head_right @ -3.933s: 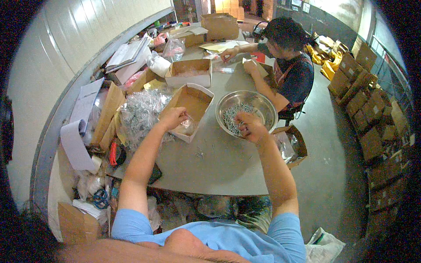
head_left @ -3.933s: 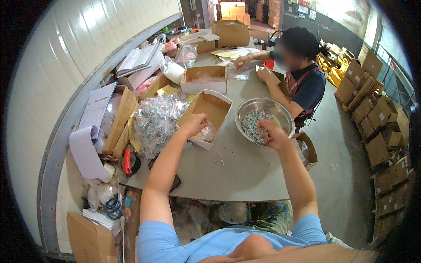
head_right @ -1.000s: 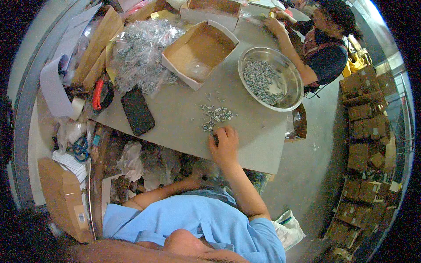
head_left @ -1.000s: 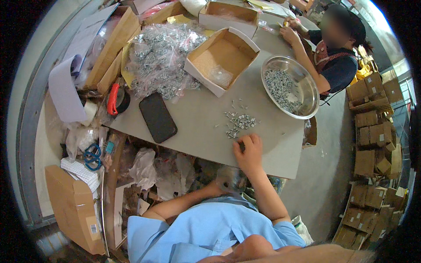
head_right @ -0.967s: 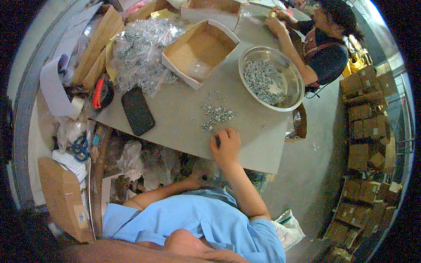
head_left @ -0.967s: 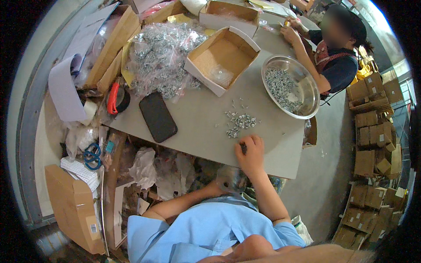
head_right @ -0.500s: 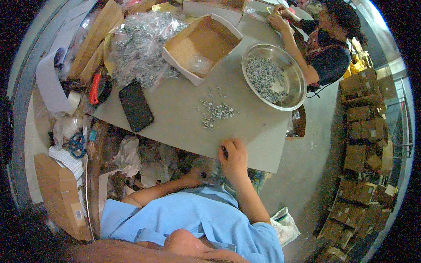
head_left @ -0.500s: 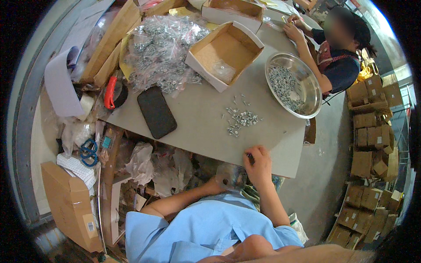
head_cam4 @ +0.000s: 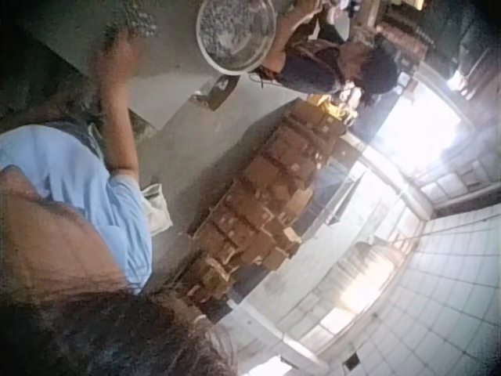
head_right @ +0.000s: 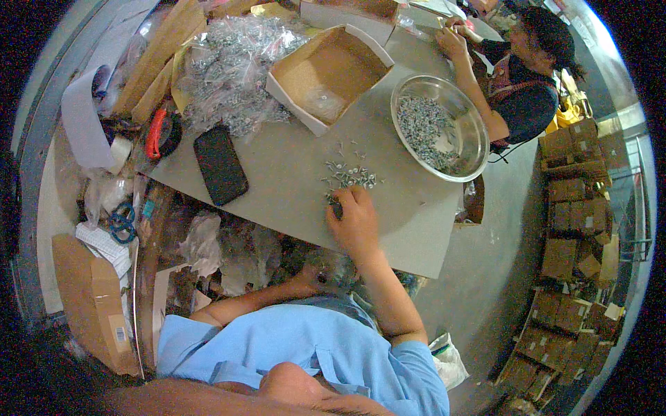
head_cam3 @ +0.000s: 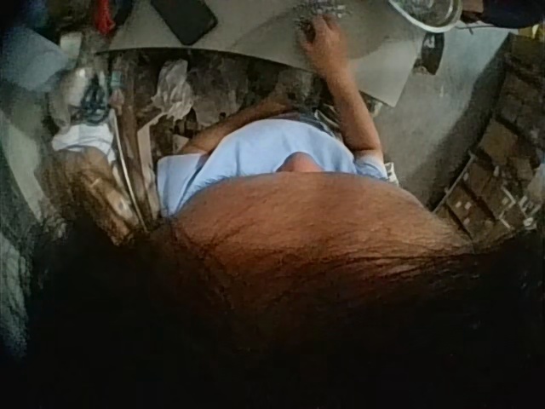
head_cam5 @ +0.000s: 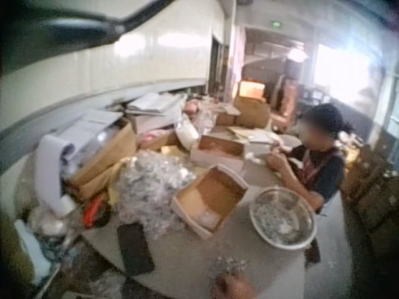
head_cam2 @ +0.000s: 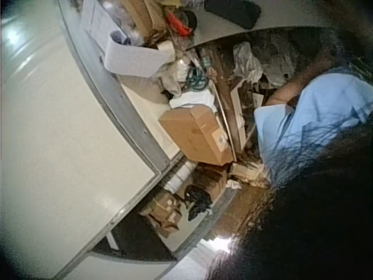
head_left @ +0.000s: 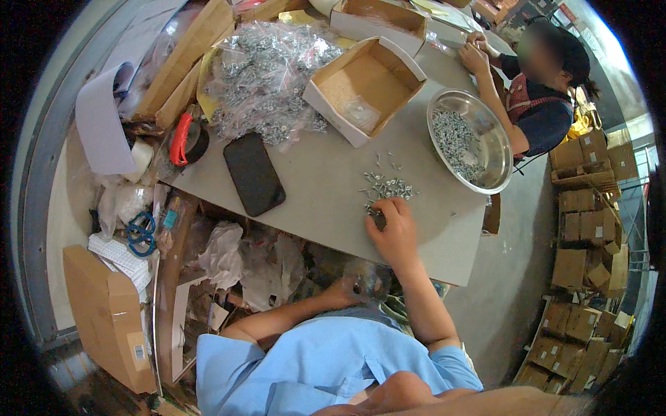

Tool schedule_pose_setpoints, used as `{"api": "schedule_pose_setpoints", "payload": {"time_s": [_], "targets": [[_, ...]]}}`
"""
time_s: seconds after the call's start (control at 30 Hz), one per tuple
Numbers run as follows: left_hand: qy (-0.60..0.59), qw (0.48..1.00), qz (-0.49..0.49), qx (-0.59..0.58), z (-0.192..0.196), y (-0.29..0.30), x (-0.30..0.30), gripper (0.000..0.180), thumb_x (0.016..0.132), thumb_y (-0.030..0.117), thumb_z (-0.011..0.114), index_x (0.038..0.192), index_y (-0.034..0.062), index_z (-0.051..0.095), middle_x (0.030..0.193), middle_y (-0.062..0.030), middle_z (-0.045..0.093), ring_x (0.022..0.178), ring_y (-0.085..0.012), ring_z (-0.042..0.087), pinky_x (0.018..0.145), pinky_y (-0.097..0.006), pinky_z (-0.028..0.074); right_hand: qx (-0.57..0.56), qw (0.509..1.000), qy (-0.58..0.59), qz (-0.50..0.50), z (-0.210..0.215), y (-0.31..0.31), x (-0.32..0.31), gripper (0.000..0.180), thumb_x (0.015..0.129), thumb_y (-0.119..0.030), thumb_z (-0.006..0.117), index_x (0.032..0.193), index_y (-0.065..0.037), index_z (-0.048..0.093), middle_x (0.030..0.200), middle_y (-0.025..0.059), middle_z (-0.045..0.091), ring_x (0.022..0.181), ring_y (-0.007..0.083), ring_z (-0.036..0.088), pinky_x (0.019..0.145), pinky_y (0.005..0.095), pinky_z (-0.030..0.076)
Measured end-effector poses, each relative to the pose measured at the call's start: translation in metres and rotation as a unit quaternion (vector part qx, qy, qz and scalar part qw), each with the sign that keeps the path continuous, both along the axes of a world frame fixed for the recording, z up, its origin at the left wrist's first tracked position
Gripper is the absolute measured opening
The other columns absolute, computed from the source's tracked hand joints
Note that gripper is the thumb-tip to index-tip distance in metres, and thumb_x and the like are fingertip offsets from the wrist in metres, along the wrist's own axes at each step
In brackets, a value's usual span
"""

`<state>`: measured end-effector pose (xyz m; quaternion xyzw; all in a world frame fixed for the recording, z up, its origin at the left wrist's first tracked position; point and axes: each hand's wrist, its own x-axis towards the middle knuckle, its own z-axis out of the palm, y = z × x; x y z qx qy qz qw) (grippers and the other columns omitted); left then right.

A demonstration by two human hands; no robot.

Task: The person picks up small metal pieces from a table and places them into a cardboard box and a plastic bag.

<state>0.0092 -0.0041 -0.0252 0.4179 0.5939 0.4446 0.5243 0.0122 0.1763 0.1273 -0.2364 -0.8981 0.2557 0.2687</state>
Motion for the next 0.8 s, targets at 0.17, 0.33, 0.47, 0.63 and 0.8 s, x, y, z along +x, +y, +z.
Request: {"api": "schedule_pose_setpoints", "payload": {"time_s": [0.17,0.33,0.47,0.63,0.8], "targets": [[0.008,1.0,0.006,-0.024,0.018,0.001,-0.003,0.036,0.067,0.026,0.076,0.091,0.0039,0.06,0.09,-0.012,0.063,0.082,-0.0223,0.059,0.074,-0.036,0.047,0.014,1.0,0.001,-0.016,-0.003,-0.006,-0.001,0.017,0.069,-0.008,0.066,0.083,-0.004,0.057,0.085,0.0143,0.056,0.077,0.0331,0.055,0.066,0.0397,0.045],[0.023,1.0,-0.004,-0.015,0.037,0.004,-0.009,0.031,0.068,0.024,0.076,0.085,0.0044,0.059,0.087,-0.0097,0.063,0.081,-0.0189,0.057,0.075,-0.034,0.046,-0.032,0.999,-0.008,-0.026,-0.002,-0.009,0.011,0.015,0.07,-0.008,0.065,0.083,-0.004,0.058,0.083,0.0147,0.056,0.078,0.0349,0.053,0.068,0.0432,0.045],[-0.008,1.0,-0.007,-0.006,0.037,0.003,-0.01,0.033,0.069,0.024,0.076,0.09,0.0041,0.06,0.09,-0.0106,0.063,0.085,-0.0197,0.058,0.079,-0.033,0.045,-0.042,0.993,-0.1,0.045,0.01,-0.011,0.027,0.01,0.071,-0.008,0.065,0.079,-0.004,0.062,0.079,0.0126,0.058,0.068,0.0298,0.058,0.061,0.0366,0.046],[0.003,0.999,-0.004,-0.033,0.021,0.001,-0.004,0.037,0.067,0.022,0.077,0.096,0.0043,0.061,0.094,-0.0118,0.062,0.09,-0.0214,0.058,0.082,-0.033,0.044,-0.191,0.961,-0.172,0.107,0.03,-0.005,0.028,0.017,0.072,-0.008,0.066,0.088,-0.005,0.064,0.082,0.0129,0.059,0.065,0.0298,0.059,0.062,0.0351,0.048],[0.021,0.998,-0.055,-0.034,0.034,0.006,-0.012,0.045,0.069,0.033,0.075,0.1,0.0035,0.061,0.104,-0.013,0.061,0.097,-0.026,0.056,0.085,-0.036,0.044,-0.045,0.997,-0.021,-0.053,0.009,0.003,0.003,0.022,0.073,-0.005,0.063,0.094,-0.003,0.062,0.09,0.0131,0.059,0.075,0.0292,0.059,0.066,0.0354,0.048]]}}
